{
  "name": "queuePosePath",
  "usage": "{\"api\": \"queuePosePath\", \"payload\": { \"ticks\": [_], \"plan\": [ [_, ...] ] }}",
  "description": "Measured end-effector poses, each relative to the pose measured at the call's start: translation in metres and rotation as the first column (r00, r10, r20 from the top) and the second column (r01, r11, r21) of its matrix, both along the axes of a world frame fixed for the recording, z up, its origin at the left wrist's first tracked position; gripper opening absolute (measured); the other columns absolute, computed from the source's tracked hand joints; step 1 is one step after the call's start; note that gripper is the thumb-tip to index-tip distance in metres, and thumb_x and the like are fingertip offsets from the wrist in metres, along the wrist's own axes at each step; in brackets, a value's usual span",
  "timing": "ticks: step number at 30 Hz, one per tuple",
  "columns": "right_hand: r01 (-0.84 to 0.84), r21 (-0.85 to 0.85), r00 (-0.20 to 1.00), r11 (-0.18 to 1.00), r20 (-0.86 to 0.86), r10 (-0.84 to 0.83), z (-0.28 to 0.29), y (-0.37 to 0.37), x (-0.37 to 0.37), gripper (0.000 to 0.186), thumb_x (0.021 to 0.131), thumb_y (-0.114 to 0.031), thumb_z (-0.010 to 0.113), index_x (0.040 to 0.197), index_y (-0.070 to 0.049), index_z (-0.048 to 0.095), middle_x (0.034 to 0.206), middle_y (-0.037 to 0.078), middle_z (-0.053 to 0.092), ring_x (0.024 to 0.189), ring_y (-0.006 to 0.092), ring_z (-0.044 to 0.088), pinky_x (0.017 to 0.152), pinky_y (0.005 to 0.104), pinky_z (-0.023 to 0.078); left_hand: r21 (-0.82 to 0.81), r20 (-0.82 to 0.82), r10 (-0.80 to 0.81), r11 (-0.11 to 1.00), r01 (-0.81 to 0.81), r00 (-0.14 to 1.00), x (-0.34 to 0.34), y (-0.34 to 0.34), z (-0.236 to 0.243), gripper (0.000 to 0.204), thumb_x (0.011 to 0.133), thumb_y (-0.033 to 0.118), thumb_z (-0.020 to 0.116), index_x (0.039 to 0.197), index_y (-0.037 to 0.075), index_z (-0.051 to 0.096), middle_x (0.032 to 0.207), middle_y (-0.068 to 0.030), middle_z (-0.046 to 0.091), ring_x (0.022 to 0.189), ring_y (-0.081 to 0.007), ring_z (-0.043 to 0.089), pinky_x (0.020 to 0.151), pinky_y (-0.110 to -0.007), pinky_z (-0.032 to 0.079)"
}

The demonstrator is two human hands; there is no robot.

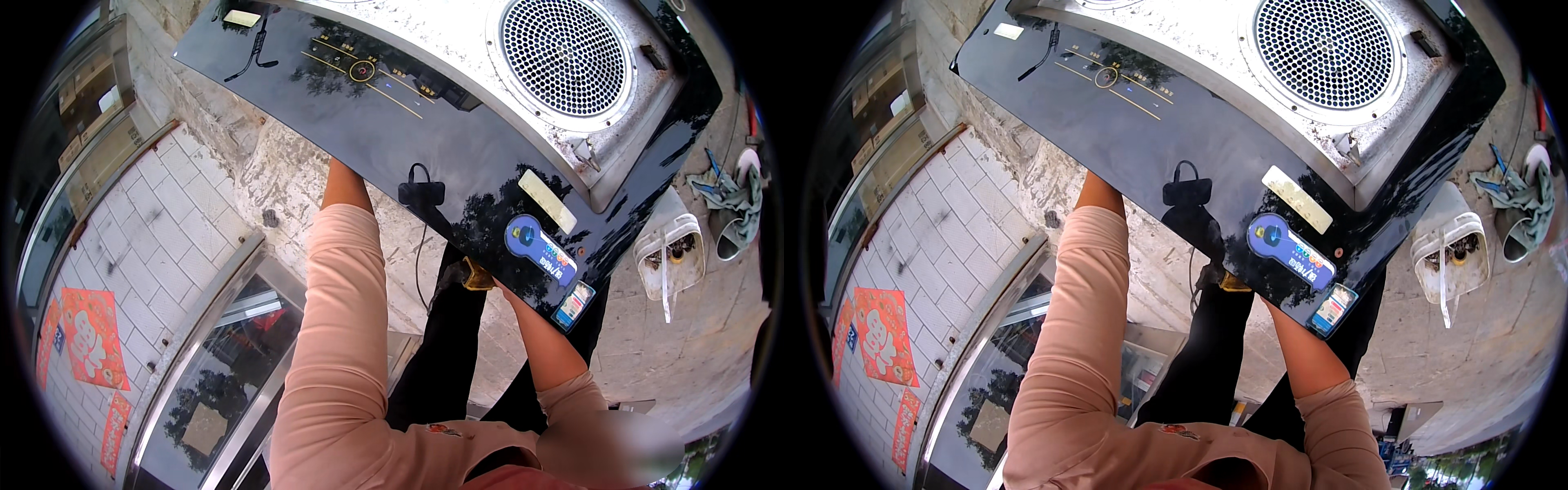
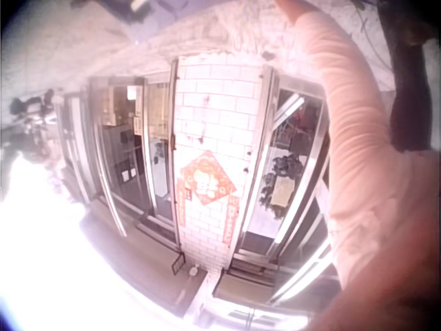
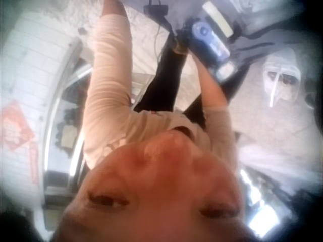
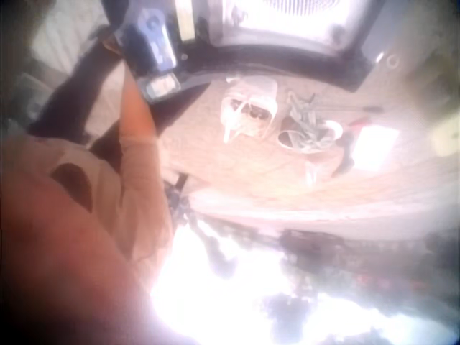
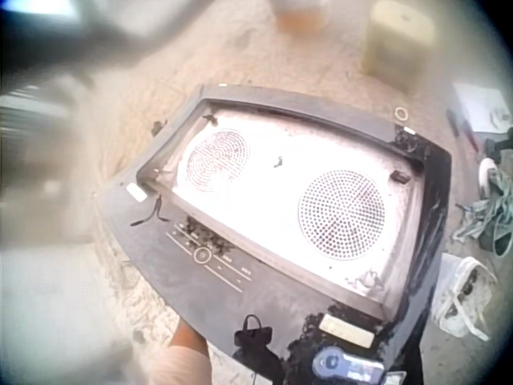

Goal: The person plugs in a power adapter and tests the control panel of a range hood. They then retrieve a black filter panel from a workshop area and attempt to install it onto the range hood, using a screwdriver to secure it.

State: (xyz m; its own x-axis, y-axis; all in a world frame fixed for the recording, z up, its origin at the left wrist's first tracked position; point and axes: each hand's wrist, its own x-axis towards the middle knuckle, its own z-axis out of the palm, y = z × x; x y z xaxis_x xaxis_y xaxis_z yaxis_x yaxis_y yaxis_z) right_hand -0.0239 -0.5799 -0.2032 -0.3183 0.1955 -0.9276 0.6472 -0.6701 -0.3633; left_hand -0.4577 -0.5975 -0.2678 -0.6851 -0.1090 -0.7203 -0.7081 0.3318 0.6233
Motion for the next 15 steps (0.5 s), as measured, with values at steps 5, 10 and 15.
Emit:
{"api": "queuePosePath", "payload": {
  "ticks": [5,10,15],
  "plan": [
    [0.003,-0.012,1.0,1.0,0.0,-0.003,-0.001,-0.0009,-0.0001,0.051,0.088,-0.031,0.068,0.128,-0.004,0.054,0.13,0.011,0.053,0.12,0.0247,0.048,0.103,0.0364,0.036,0.015,0.003,0.006,1.0,-0.006,1.0,0.0053,-0.0013,0.0001,0.043,0.097,0.026,0.046,0.127,-0.004,0.054,0.126,-0.0161,0.057,0.117,-0.0273,0.052,0.099,-0.037,0.039],
    [0.006,-0.023,1.0,1.0,0.004,-0.006,-0.0008,-0.0025,-0.0016,0.05,0.087,-0.031,0.068,0.128,-0.004,0.054,0.129,0.011,0.054,0.12,0.0244,0.048,0.102,0.0362,0.036,0.026,0.01,0.009,1.0,-0.009,1.0,0.0069,-0.0015,-0.0017,0.043,0.098,0.026,0.046,0.128,-0.004,0.053,0.128,-0.0164,0.056,0.118,-0.0275,0.051,0.1,-0.037,0.039],
    [0.007,-0.033,1.0,0.999,0.008,-0.007,-0.001,-0.0041,-0.0016,0.05,0.087,-0.031,0.068,0.127,-0.004,0.054,0.128,0.011,0.054,0.119,0.0241,0.048,0.102,0.036,0.037,0.033,0.021,0.004,0.999,-0.004,1.0,0.0052,-0.0021,-0.0074,0.043,0.098,0.026,0.045,0.128,-0.004,0.053,0.129,-0.0166,0.055,0.119,-0.0277,0.05,0.1,-0.037,0.038]
  ]
}}
